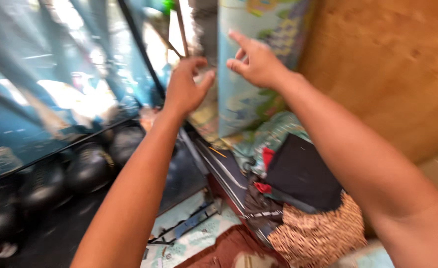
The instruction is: The person organizes a cluttered room by folding and stacking various clothing items and towels. They place folded items into a cardboard box and arrange shoes on a metal shelf. The person also moves a plastic bag and a jacket.
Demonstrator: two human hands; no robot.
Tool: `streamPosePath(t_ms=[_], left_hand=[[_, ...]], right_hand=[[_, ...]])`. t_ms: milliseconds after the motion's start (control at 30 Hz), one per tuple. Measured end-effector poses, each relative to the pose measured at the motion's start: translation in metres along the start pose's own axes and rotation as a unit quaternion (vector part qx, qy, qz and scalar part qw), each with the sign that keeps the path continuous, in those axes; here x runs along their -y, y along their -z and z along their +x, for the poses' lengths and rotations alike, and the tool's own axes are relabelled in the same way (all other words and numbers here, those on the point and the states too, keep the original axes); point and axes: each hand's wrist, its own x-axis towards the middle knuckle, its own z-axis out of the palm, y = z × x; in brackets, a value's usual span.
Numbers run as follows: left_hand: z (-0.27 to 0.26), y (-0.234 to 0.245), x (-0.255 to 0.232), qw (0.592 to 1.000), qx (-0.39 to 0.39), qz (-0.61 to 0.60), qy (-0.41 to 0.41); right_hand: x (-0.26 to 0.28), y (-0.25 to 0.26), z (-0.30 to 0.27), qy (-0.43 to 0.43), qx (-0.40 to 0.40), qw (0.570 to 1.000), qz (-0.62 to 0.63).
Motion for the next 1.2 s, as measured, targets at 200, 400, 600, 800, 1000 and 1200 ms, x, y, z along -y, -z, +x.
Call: streamPosePath(t_ms=[200,400,600,800,1000,1200], left_hand=[[-0.067,-0.127,-0.004,0.991,0.113,-0.068,0.037],[-0.125,-0.224,-0.024,0.972,0.197,-0.102,0.083],[-0.174,-0.281,-0.047,0.945,0.288,-0.103,0.118],[-0.22,-0.315,-0.054,0.92,0.339,-0.102,0.169],[-0.272,-0.322,-0.045,0.898,0.354,-0.103,0.238],[-0.31,-0.311,-0.03,0.877,0.346,-0.085,0.324]], right_hand=[[-0.062,0.013,-0.129,-0.186,0.036,0.977,0.095],[-0.146,0.015,-0.261,-0.233,-0.006,0.971,0.048],[-0.199,0.023,-0.38,-0.369,-0.024,0.928,0.044],[-0.275,-0.019,-0.508,-0.485,-0.089,0.866,0.084],[-0.262,-0.045,-0.56,-0.694,-0.134,0.682,0.187],[-0.268,-0.084,-0.588,-0.725,-0.156,0.624,0.246]])
